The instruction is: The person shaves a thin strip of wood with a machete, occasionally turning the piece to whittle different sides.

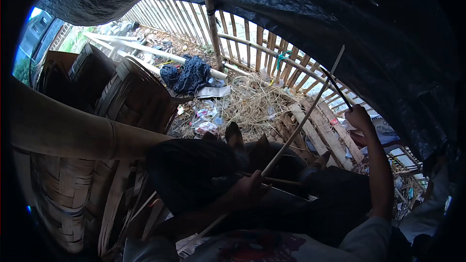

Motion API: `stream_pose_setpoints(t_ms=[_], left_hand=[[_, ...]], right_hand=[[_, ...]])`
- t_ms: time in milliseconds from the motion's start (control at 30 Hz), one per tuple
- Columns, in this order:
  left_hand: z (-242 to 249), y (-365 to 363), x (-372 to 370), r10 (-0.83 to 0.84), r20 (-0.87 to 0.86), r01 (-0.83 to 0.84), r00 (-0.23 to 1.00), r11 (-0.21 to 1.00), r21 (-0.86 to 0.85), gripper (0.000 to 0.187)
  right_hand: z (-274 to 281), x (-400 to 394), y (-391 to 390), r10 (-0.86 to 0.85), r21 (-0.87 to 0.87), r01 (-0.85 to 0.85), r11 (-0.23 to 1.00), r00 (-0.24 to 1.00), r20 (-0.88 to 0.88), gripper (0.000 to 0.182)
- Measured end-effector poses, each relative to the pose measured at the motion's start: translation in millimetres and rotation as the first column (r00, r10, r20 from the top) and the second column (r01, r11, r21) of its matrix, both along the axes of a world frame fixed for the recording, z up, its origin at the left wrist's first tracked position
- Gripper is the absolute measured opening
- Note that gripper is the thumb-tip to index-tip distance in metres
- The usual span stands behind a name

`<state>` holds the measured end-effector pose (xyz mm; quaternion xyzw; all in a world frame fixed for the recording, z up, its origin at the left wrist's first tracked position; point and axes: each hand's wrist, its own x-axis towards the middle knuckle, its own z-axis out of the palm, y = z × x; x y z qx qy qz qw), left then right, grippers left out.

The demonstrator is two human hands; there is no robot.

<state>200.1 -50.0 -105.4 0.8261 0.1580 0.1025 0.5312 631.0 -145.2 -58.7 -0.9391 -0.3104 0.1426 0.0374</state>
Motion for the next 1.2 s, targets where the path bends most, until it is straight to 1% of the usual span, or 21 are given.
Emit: stream_pose_setpoints(t_ms=[33,100,133,167,233,300,367,433,467,500,567,600,633,700,733,767,800,933,1000,1133,1200], left_hand=[[4,0,3,0.001,0.004,-0.001,1.0,1.0,-0.008,0.036],[17,2,14,-0.001,-0.093,-0.007,0.996,0.996,-0.091,0.032],[16,2,15,-0.005,-0.089,-0.004,0.996,0.996,-0.094,0.032],[12,2,15,-0.002,-0.075,-0.008,0.997,0.992,-0.123,0.031],[6,6,11,0.011,-0.064,-0.021,0.998,0.989,-0.149,0.031],[1,8,5,-0.061,-0.036,0.061,0.997,0.998,0.001,0.037],[-3,9,3,-0.071,-0.096,0.069,0.993,0.997,-0.029,0.04],[-2,8,6,-0.091,-0.151,0.083,0.984,0.995,-0.057,0.043],[0,8,9,-0.038,-0.065,0.035,0.997,0.998,-0.047,0.033],[1,8,11,0.017,0.022,-0.017,1.0,0.999,-0.04,0.031],[1,10,10,0.016,0.06,-0.018,0.998,0.999,0.026,0.031],[0,9,9,0.009,0.101,-0.018,0.995,0.996,0.088,0.031],[-2,9,10,0.011,0.1,-0.02,0.995,0.996,0.086,0.031],[-4,9,12,0.028,0.03,-0.027,0.999,0.999,-0.035,0.03],[-3,9,12,0.027,0.028,-0.026,0.999,0.999,-0.035,0.03],[7,9,13,0.036,-0.141,-0.06,0.989,0.984,-0.168,0.028],[14,10,14,0.021,-0.305,-0.114,0.952,0.95,-0.291,0.032],[12,11,13,0.021,-0.227,-0.08,0.974,0.964,-0.253,0.028],[1,11,12,-0.01,-0.081,-0.001,0.997,0.991,-0.131,0.029],[16,10,15,0.042,-0.159,-0.082,0.986,0.964,-0.252,0.029],[26,11,18,0.028,-0.278,-0.111,0.96,0.951,-0.289,0.03]], right_hand=[[-13,16,-11,-0.033,0.03,0.035,0.999,0.998,-0.056,0.028],[-21,19,-13,-0.053,0.025,0.06,0.998,0.973,-0.225,0.028],[-28,16,-17,-0.055,0.09,0.089,0.992,0.943,-0.328,0.028],[-6,-6,-7,-0.023,0.006,0.028,1.0,0.924,-0.381,0.027],[5,-37,2,0.034,-0.011,-0.043,0.999,0.903,-0.429,0.03],[13,-61,14,0.161,-0.063,-0.204,0.977,0.896,-0.414,0.033],[-4,-65,20,0.172,-0.097,-0.242,0.965,0.87,-0.462,0.033],[-15,-72,21,0.332,-0.07,-0.425,0.903,0.791,-0.514,0.034],[-12,-78,23,0.381,-0.057,-0.465,0.884,0.784,-0.49,0.032],[-9,-82,27,0.383,-0.052,-0.465,0.884,0.784,-0.489,0.032],[-6,-88,33,0.405,-0.143,-0.519,0.843,0.786,-0.468,0.031],[-7,-87,34,0.408,-0.142,-0.523,0.841,0.783,-0.469,0.031],[-9,-84,35,0.425,-0.129,-0.543,0.83,0.764,-0.485,0.031],[-9,-80,33,0.441,-0.117,-0.563,0.818,0.745,-0.501,0.032],[-7,-79,33,0.439,-0.118,-0.569,0.814,0.735,-0.516,0.032],[-5,-78,33,0.438,-0.119,-0.576,0.809,0.726,-0.53,0.033],[-6,-77,32,0.439,-0.119,-0.576,0.808,0.725,-0.53,0.033],[-12,-68,28,0.432,-0.161,-0.601,0.783,0.711,-0.555,0.034],[-13,-68,27,0.429,-0.166,-0.604,0.779,0.708,-0.561,0.034],[-8,-65,25,0.461,-0.136,-0.613,0.778,0.705,-0.539,0.034],[-5,-60,25,0.488,-0.118,-0.622,0.774,0.705,-0.515,0.034]])
